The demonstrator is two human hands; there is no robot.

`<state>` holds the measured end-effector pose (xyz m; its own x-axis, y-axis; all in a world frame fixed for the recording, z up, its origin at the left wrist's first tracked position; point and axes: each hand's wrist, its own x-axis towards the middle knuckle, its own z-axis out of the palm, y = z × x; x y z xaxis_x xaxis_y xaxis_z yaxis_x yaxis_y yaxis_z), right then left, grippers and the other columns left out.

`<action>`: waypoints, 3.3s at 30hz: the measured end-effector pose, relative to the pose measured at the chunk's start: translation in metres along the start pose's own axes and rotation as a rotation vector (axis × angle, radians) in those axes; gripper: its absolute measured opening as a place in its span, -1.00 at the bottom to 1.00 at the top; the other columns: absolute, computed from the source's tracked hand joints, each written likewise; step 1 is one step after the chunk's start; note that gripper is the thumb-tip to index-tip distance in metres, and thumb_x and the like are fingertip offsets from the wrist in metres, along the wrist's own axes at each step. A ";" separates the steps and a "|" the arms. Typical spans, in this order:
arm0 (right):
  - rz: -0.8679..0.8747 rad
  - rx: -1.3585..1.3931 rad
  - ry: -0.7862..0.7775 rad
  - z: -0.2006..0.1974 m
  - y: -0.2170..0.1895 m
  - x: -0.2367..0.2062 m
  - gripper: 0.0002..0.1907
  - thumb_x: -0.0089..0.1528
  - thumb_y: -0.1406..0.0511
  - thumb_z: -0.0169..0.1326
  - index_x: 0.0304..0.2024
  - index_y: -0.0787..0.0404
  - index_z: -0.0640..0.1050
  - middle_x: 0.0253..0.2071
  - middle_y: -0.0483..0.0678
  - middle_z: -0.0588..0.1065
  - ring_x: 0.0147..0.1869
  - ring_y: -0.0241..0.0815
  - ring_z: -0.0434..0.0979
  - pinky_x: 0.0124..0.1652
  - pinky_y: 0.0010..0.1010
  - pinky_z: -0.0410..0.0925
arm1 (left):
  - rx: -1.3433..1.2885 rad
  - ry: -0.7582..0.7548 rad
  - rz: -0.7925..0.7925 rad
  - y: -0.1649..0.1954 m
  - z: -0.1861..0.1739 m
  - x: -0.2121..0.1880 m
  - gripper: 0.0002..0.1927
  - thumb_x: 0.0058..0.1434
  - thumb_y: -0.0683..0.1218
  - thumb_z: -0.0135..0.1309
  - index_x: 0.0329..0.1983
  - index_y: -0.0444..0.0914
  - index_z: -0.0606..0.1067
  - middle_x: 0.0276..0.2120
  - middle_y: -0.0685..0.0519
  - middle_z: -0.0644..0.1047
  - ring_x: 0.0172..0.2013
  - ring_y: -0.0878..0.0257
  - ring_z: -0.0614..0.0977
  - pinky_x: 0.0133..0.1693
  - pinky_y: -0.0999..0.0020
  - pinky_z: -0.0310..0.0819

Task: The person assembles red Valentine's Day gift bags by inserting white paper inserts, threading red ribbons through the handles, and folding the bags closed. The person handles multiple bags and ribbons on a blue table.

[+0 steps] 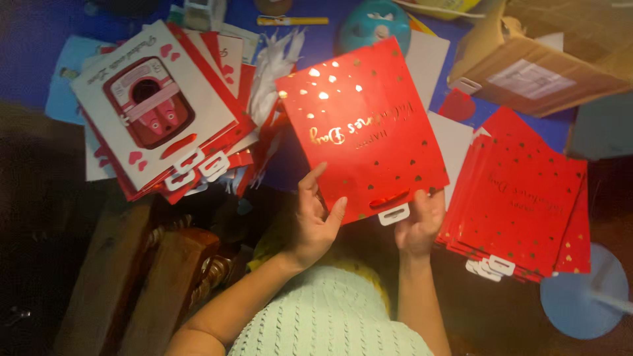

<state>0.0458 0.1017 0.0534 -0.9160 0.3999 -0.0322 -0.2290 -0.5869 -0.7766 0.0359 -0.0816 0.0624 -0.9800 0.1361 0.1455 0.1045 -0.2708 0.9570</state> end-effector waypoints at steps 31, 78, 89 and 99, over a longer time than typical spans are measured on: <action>0.229 -0.833 -0.819 0.156 0.120 0.066 -0.53 0.30 0.43 0.11 0.28 0.21 0.45 0.24 -0.02 0.39 -0.32 -0.39 0.49 -0.37 -0.54 0.42 | 1.087 0.606 0.314 0.074 -0.152 0.032 -0.73 0.40 -0.24 0.11 0.15 -0.22 0.53 0.30 -0.03 0.35 0.39 -0.07 0.34 0.32 0.05 0.36; -0.424 -1.455 0.310 -0.094 -0.065 0.006 -0.59 0.23 0.53 0.09 0.15 0.33 0.54 0.14 0.07 0.48 0.17 0.08 0.51 0.12 -0.22 0.41 | 0.740 -0.754 0.556 -0.100 0.169 0.067 -0.56 0.10 -0.25 0.17 0.09 -0.33 0.51 0.11 -0.16 0.53 0.21 -0.14 0.50 0.22 0.09 0.40; -0.442 -1.744 0.606 -0.155 -0.085 -0.023 -0.56 0.22 0.34 0.22 0.16 0.25 0.54 0.29 0.09 0.38 0.37 0.20 0.33 0.28 0.00 0.23 | 0.802 -0.961 0.601 -0.096 0.199 0.048 -0.29 -0.19 0.07 0.40 0.05 -0.31 0.53 0.11 -0.11 0.50 0.21 -0.09 0.43 0.22 -0.02 0.27; -0.228 -1.675 0.742 -0.176 -0.097 -0.035 -0.45 0.31 0.23 0.14 0.32 0.28 0.42 0.37 0.23 0.33 0.44 0.24 0.26 0.38 0.12 -0.02 | 0.875 -1.042 0.492 -0.106 0.203 0.045 -0.38 -0.11 0.11 0.38 0.01 -0.23 0.57 0.07 -0.07 0.53 0.19 -0.09 0.48 0.12 0.12 0.45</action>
<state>0.1587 0.2688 0.0191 -0.4962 0.8238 0.2741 0.6393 0.5603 -0.5266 0.0151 0.1468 0.0185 -0.2881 0.9253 0.2467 0.8304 0.1131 0.5456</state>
